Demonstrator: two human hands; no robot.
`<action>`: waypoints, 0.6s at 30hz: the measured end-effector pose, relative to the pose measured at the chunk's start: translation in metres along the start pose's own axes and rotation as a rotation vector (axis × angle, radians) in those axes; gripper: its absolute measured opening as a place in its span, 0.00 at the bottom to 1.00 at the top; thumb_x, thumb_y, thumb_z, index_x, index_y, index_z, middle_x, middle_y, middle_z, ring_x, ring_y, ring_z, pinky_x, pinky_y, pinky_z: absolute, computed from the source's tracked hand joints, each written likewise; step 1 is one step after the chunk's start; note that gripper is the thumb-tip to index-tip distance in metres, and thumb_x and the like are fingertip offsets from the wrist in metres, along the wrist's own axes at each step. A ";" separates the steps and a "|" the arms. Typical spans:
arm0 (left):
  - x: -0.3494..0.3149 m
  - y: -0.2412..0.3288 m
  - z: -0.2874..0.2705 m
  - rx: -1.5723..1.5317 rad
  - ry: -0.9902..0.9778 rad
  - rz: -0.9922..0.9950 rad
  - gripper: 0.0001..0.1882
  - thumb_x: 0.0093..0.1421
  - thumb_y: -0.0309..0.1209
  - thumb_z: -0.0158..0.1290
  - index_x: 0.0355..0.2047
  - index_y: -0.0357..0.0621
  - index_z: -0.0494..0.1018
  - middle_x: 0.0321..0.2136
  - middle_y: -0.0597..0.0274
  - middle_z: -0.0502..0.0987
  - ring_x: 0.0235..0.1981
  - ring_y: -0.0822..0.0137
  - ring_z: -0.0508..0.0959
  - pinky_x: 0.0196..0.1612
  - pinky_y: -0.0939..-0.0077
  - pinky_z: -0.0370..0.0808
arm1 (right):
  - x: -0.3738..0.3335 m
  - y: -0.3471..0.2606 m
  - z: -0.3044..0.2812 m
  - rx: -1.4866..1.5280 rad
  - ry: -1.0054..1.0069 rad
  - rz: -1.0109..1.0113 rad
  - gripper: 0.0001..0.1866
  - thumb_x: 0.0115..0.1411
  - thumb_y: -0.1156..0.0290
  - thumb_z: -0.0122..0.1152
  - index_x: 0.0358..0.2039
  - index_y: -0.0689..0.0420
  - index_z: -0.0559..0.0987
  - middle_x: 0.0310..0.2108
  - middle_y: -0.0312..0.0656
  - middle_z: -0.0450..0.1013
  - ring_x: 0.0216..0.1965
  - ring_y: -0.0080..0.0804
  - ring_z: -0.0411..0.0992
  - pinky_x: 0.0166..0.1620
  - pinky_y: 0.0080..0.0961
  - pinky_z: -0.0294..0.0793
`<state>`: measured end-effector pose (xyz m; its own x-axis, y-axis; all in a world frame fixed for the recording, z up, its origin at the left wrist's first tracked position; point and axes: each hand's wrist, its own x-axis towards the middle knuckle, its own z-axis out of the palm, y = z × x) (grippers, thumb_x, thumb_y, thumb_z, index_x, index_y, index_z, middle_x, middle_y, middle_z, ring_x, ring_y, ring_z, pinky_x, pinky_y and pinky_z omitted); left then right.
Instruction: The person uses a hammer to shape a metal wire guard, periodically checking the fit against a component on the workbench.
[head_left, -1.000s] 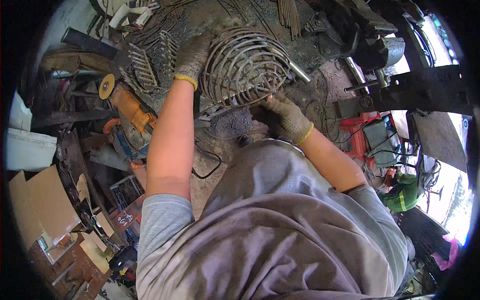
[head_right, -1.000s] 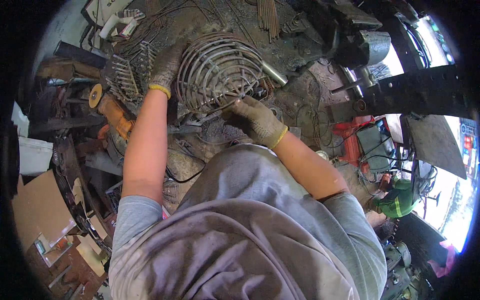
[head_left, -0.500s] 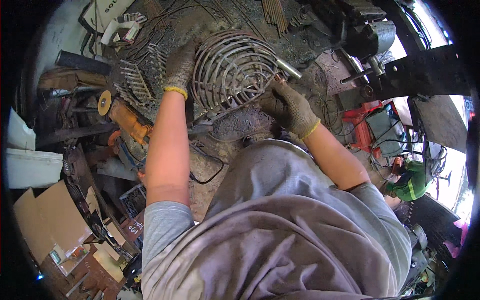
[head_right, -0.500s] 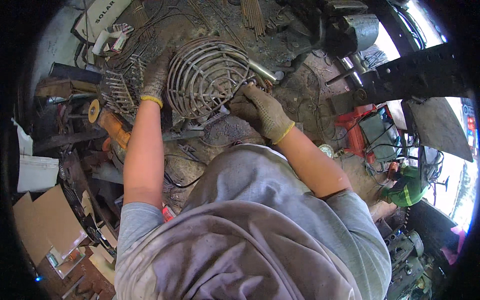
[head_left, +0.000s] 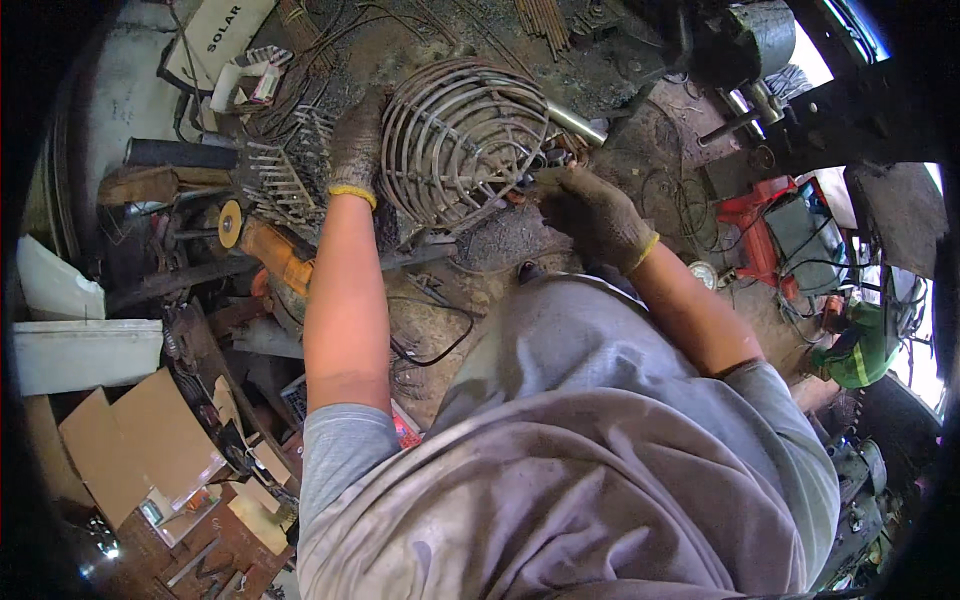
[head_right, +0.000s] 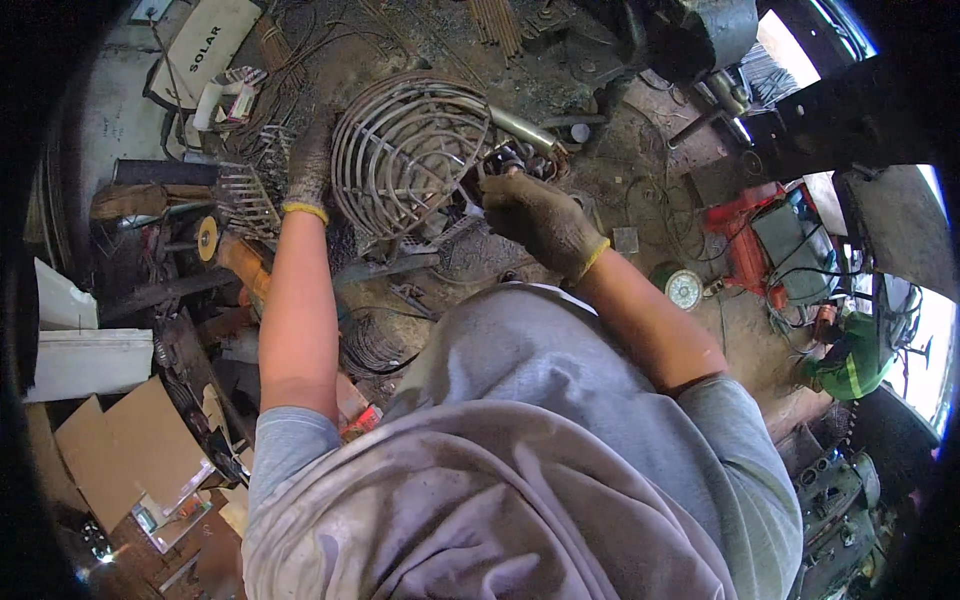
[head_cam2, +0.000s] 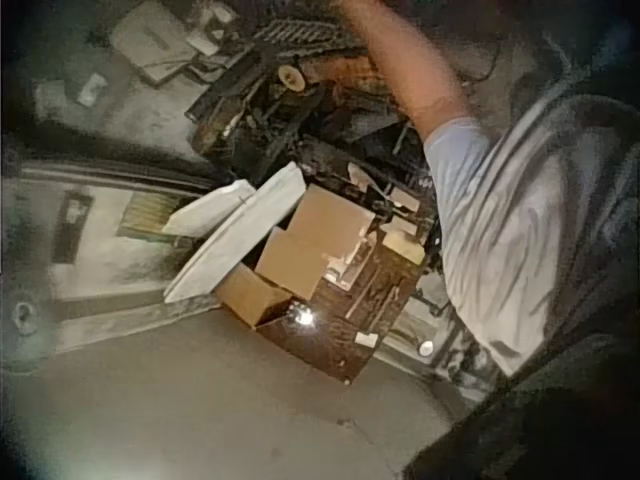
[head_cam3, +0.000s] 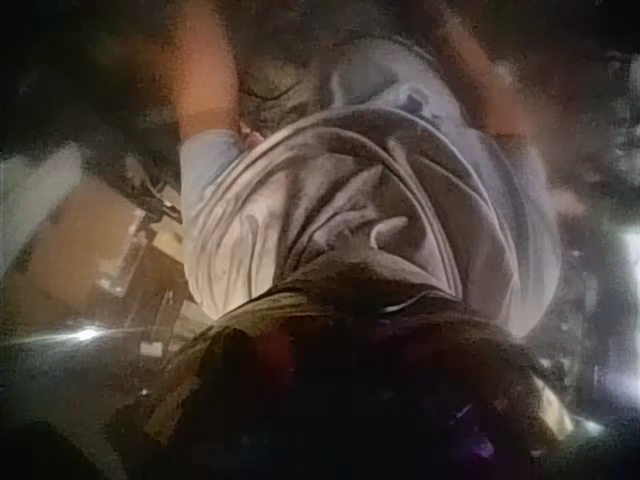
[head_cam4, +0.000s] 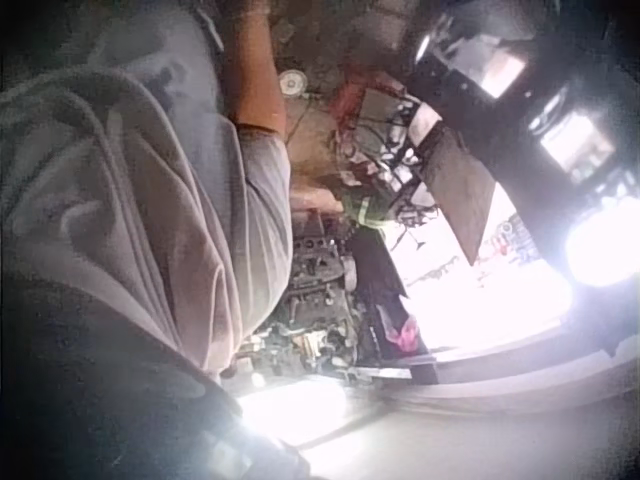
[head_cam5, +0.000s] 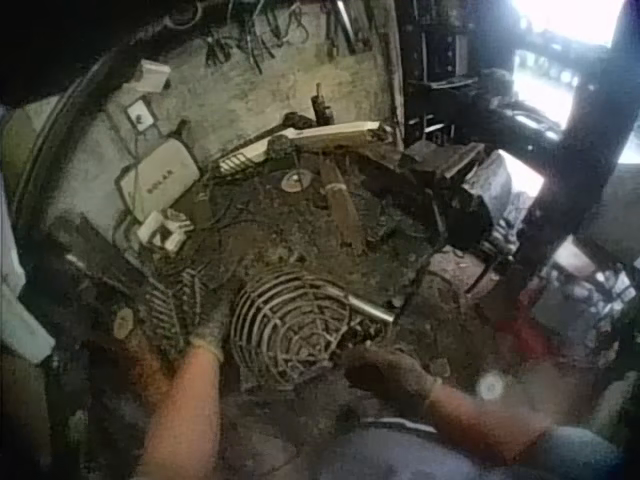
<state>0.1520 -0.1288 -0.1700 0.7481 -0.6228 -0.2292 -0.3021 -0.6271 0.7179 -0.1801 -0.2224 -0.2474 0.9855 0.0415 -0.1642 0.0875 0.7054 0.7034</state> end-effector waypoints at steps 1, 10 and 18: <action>-0.003 0.008 0.002 -0.051 -0.019 -0.042 0.26 0.66 0.48 0.38 0.48 0.40 0.74 0.44 0.42 0.78 0.46 0.44 0.77 0.50 0.57 0.70 | 0.001 -0.013 -0.012 -0.605 -0.021 -0.190 0.09 0.68 0.70 0.44 0.42 0.58 0.73 0.37 0.40 0.69 0.43 0.34 0.70 0.48 0.26 0.71; 0.001 -0.001 0.001 -0.022 0.008 0.023 0.24 0.65 0.48 0.40 0.48 0.46 0.75 0.44 0.42 0.78 0.46 0.46 0.77 0.48 0.57 0.71 | -0.006 0.009 -0.002 -1.377 0.131 -0.411 0.11 0.68 0.68 0.47 0.46 0.60 0.72 0.39 0.36 0.71 0.35 0.24 0.70 0.41 0.25 0.72; -0.009 -0.001 0.001 0.127 0.089 0.167 0.24 0.63 0.50 0.42 0.45 0.47 0.77 0.43 0.40 0.77 0.47 0.42 0.75 0.48 0.55 0.70 | -0.009 0.029 0.011 -1.304 0.286 -0.441 0.16 0.67 0.60 0.53 0.43 0.59 0.77 0.33 0.35 0.72 0.34 0.25 0.70 0.41 0.22 0.72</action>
<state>0.1449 -0.1229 -0.1699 0.7291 -0.6825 -0.0508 -0.4937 -0.5759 0.6516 -0.1845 -0.2102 -0.2176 0.8357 -0.3227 -0.4444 0.0262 0.8316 -0.5547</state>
